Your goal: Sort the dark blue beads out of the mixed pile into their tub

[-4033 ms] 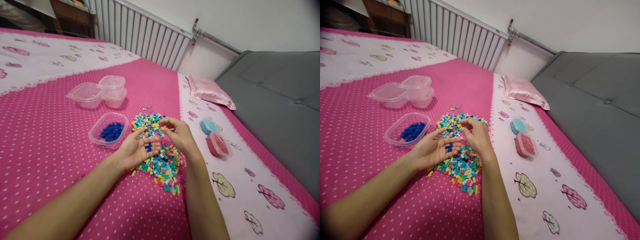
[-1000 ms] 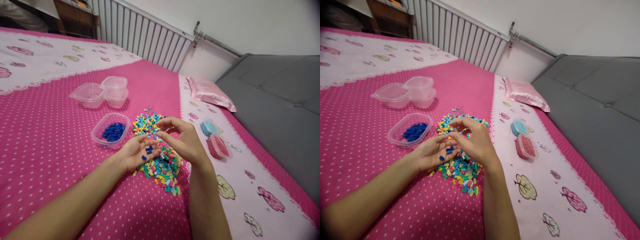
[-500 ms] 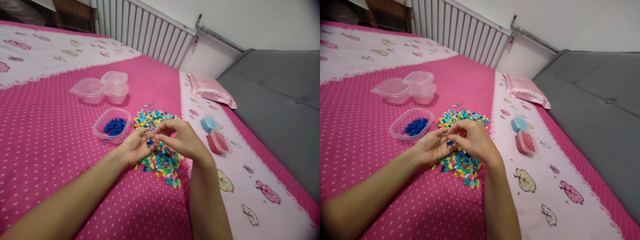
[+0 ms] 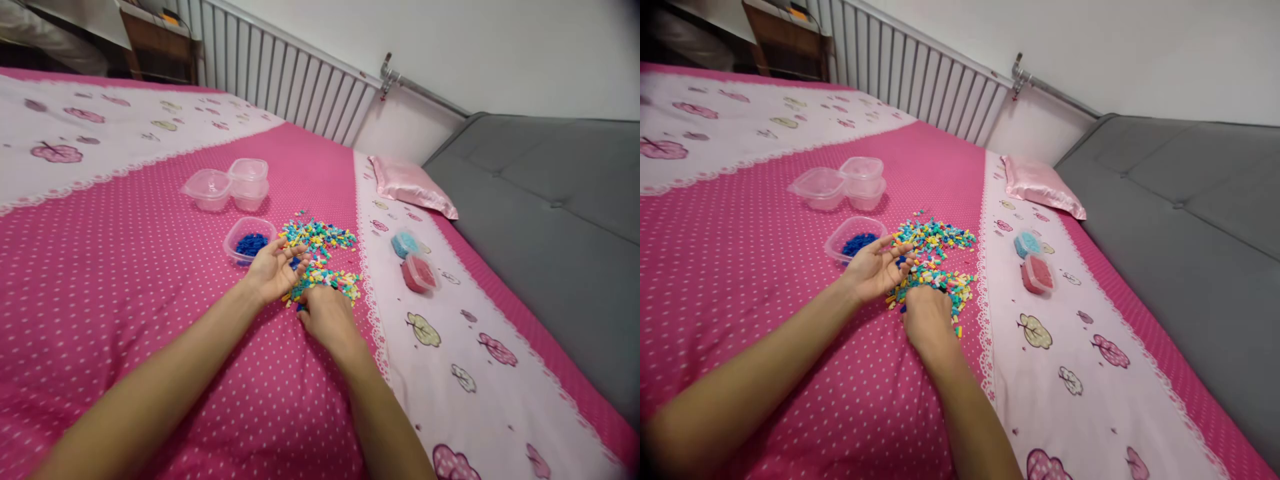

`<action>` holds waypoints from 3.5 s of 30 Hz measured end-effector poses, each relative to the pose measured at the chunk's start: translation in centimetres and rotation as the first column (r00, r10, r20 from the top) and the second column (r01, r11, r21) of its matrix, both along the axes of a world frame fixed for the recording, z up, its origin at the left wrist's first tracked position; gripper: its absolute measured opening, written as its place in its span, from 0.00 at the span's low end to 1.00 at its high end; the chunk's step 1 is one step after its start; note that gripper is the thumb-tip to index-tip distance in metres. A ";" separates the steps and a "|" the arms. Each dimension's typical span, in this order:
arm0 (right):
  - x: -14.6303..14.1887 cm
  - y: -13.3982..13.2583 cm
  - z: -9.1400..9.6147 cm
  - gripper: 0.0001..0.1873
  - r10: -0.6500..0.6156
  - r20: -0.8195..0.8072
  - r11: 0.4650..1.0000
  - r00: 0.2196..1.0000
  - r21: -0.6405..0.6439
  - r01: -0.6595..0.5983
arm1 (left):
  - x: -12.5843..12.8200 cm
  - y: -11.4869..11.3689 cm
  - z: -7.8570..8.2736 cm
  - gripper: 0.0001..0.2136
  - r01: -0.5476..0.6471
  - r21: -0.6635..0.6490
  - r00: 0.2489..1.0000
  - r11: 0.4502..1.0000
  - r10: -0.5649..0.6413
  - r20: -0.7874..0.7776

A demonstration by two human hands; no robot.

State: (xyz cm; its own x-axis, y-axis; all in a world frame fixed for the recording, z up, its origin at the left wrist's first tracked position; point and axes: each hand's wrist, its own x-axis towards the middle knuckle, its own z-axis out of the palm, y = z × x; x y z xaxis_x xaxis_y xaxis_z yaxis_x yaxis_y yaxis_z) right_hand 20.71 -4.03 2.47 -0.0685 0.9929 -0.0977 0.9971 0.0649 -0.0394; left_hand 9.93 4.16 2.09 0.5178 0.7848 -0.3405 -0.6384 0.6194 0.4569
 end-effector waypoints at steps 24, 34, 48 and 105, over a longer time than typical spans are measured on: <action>-4.8 -1.2 1.9 0.14 0.193 -0.443 0.970 0.876 0.220 -0.102 | -5.0 -6.4 -2.8 0.15 -0.237 -0.215 0.970 0.948 0.242 -0.002; -2.0 7.3 2.2 0.15 -0.168 -0.428 0.925 0.888 0.243 0.292 | -5.1 -6.0 -3.3 0.14 -0.272 -0.282 0.955 0.920 0.293 0.034; 0.3 11.4 -4.6 0.16 -0.080 -0.435 0.960 0.897 0.208 0.186 | -4.4 -6.0 -2.3 0.13 -0.381 -0.337 0.916 0.861 0.401 -0.011; -0.7 6.1 3.6 0.07 0.171 -0.541 0.983 0.823 0.148 -0.107 | -3.9 -5.2 -2.6 0.23 -0.385 -0.279 0.906 0.880 0.418 0.068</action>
